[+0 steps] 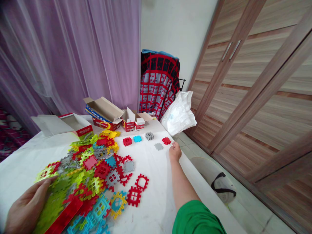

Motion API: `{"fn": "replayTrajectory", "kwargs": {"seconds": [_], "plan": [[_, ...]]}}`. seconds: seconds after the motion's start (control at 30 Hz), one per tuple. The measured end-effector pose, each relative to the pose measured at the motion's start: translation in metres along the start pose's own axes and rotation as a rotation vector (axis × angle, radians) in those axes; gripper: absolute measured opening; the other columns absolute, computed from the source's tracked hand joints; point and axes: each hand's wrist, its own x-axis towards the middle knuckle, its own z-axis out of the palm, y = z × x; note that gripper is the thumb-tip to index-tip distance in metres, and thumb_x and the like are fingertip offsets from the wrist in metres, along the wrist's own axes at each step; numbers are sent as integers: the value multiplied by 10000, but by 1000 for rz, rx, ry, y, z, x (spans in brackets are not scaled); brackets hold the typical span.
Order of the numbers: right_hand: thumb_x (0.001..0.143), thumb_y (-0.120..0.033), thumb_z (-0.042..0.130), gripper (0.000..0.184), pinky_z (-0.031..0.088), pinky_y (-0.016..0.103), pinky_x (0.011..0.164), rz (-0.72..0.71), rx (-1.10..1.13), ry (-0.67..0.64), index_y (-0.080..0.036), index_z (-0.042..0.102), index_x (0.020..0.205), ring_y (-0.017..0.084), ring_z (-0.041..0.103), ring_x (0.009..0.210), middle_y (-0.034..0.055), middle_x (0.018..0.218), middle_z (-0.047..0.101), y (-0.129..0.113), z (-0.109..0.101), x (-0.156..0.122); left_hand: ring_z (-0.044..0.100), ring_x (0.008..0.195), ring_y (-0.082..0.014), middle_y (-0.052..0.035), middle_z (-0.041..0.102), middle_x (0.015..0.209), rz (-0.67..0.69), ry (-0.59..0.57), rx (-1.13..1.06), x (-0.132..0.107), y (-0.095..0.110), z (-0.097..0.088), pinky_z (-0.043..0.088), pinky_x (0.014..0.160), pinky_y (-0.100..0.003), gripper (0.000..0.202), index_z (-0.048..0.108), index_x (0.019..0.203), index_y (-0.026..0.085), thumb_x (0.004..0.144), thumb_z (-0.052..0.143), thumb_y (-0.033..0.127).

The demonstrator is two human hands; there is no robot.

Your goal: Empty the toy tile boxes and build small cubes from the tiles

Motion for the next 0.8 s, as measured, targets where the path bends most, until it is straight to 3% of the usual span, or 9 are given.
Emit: {"fn": "replayTrajectory", "kwargs": {"seconds": [0.13,0.33,0.43,0.57,0.7,0.8], "plan": [[683,-203,440,414,459,370,871,64,71,6,-147,647,1037,230,639,911,73,930,727,-6,-10,-25,633,1007,-299,-15,757,891,-30,-7,-95,-10,18,-4,479,882,-381,416,746,848,233,621,530,506],[708,-318,450,395,484,352,850,37,226,-99,-169,643,1019,218,658,889,91,970,738,-24,-17,-81,635,890,-257,-38,734,819,-18,51,-165,-12,10,1,478,798,-331,465,737,857,199,636,510,539],[718,-387,485,370,498,356,825,13,323,-217,-173,654,969,229,670,873,97,934,742,-37,-20,-113,629,818,-226,-35,729,821,2,43,-198,-16,7,-2,474,743,-309,490,738,883,189,652,505,554],[714,-431,550,327,514,352,817,-28,445,-447,-199,675,909,230,677,881,80,911,746,-55,-32,-152,552,603,-184,-11,663,645,-14,24,-206,-30,6,-10,416,566,-285,523,742,904,181,644,522,578],[709,-377,569,295,510,377,880,-113,408,-585,-203,703,906,237,663,955,78,983,735,-62,-53,-177,516,575,-178,-3,620,588,-21,20,-215,-44,5,-18,381,533,-276,525,738,883,182,630,515,585],[668,-265,587,278,454,404,986,-287,330,-650,-219,716,910,240,621,1072,69,1104,701,-62,-70,-184,537,623,-191,-13,643,631,-12,2,-222,-50,6,-22,400,562,-282,509,735,841,191,610,519,590]]}}
